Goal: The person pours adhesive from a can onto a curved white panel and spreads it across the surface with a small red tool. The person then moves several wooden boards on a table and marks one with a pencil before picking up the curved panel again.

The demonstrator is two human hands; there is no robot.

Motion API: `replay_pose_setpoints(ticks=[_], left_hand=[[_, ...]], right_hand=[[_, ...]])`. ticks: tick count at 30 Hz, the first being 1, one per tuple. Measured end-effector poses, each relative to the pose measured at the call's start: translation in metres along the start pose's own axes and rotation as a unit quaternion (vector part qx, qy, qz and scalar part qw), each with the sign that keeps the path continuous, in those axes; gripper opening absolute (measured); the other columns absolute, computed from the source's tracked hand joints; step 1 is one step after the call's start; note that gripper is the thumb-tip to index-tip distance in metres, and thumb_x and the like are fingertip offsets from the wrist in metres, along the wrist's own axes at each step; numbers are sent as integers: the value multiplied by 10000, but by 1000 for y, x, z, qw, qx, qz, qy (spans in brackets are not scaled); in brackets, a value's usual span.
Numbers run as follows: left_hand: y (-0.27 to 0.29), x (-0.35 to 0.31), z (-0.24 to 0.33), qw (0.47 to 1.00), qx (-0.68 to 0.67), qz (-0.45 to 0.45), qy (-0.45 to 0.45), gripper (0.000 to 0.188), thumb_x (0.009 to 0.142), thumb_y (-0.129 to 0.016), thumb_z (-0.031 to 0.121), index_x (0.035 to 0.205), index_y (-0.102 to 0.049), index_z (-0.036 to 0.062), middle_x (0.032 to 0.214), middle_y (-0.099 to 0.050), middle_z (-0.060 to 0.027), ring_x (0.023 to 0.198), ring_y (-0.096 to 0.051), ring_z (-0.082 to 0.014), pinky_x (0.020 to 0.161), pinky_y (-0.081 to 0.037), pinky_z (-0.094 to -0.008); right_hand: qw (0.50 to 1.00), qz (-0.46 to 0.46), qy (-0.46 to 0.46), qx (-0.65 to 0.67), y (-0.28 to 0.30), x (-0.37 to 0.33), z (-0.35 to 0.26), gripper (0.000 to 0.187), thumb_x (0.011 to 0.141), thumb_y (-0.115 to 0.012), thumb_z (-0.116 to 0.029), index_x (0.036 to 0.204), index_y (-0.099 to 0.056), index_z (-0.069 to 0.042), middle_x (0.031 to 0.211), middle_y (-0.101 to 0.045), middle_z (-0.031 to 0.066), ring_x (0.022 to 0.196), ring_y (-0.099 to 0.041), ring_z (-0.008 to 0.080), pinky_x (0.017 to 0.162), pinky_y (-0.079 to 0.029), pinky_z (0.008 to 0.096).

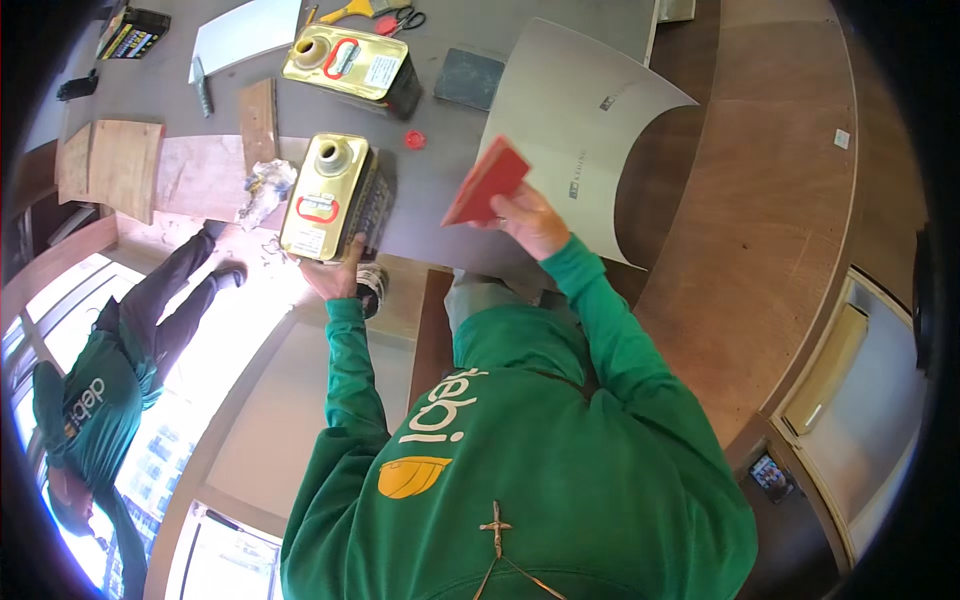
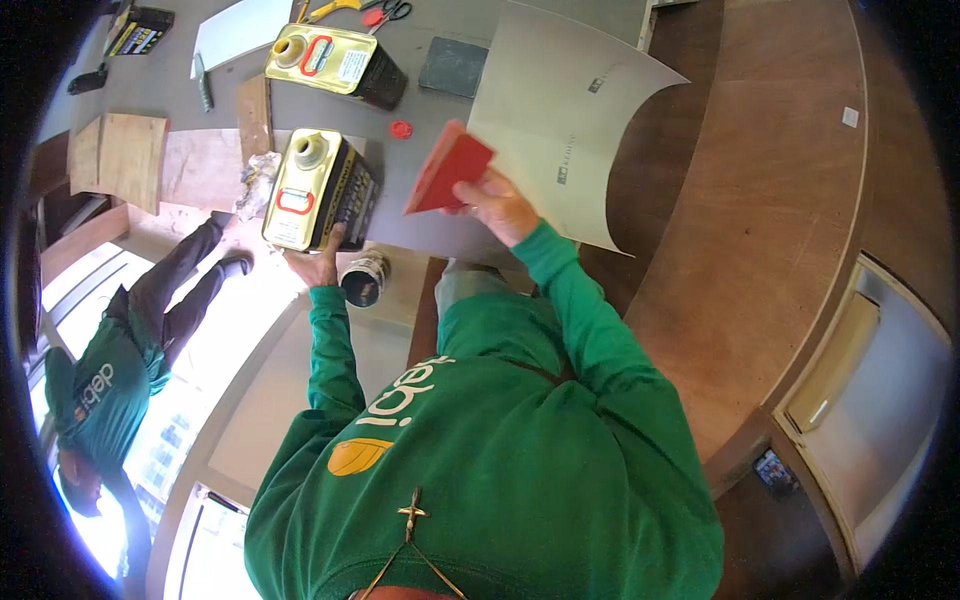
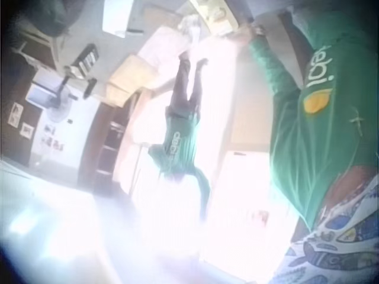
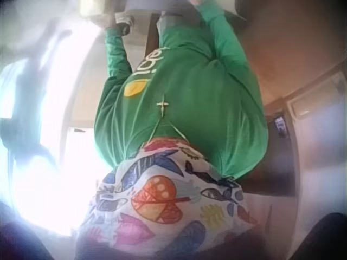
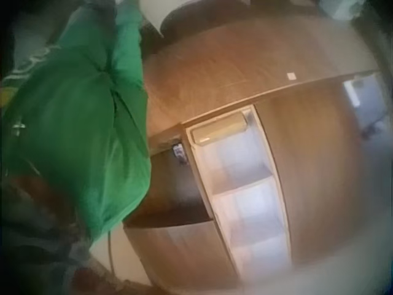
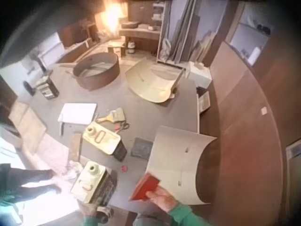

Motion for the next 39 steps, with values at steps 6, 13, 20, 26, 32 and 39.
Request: replay_pose_setpoints(ticks=[6, 13, 20, 26, 32, 39], left_hand=[[-2, -19, 57, 994, 34, -86, -57, 902, 567, -903, 179, 1250, -366, -64, 1134, -545, -173, 981, -563, -230, 893, -469, -338], [-29, -12, 138, 959, 160, -202, -120, 879, 555, -908, 281, 1218, -404, -1, 1075, -563, -126, 983, -571, -207, 867, -481, -337], [-83, -7, 221, 899, 251, -301, -197, 760, 555, -855, 235, 1149, -441, 6, 1037, -599, -120, 938, -589, -191, 839, -483, -326], [-135, -25, 284, 863, 315, -341, -198, 750, 553, -840, 214, 1161, -446, 22, 1043, -619, -133, 957, -601, -208, 843, -481, -331], [-191, -36, 302, 798, 401, -391, -222, 861, 536, -865, 253, 1241, -430, 19, 1071, -648, -159, 956, -645, -268, 838, -506, -364], [-237, -56, 297, 809, 374, -435, -130, 893, 547, -869, 224, 1281, -396, 32, 1090, -645, -144, 976, -643, -258, 860, -504, -345]], right_hand=[[986, -123, 17, -111, -34, 7, 46, 412, 875, -682, -161, 1253, -572, -37, 1218, -590, 90, 1139, -540, 197, 1035, -394, 378], [905, -130, 169, -368, -36, -16, 10, 379, 858, -689, -207, 1205, -621, -74, 1439, -388, 146, 1316, -394, 271, 1084, -326, 424], [914, -108, 136, -366, -20, -36, -33, 440, 814, -698, -280, 1208, -641, -93, 1482, -293, 200, 1371, -312, 330, 1116, -288, 441], [904, -123, 204, -355, -9, -43, -68, 406, 844, -679, -278, 1169, -643, -38, 1425, -356, 183, 1297, -413, 326, 1104, -313, 403], [909, -114, 136, -377, 31, -54, -75, 483, 806, -697, -380, 1149, -644, -43, 1328, -445, 187, 1225, -454, 318, 1065, -355, 392], [957, -122, 119, -235, 62, -53, -52, 521, 802, -707, -359, 1202, -617, -38, 1284, -511, 169, 1219, -458, 295, 1033, -373, 384]])
Point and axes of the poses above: each hand's wrist, its own x-axis towards the middle knuckle, its own y-axis out of the back of the hand, z = x × y, the point moved 5 cm from there along x, towards the middle knuckle
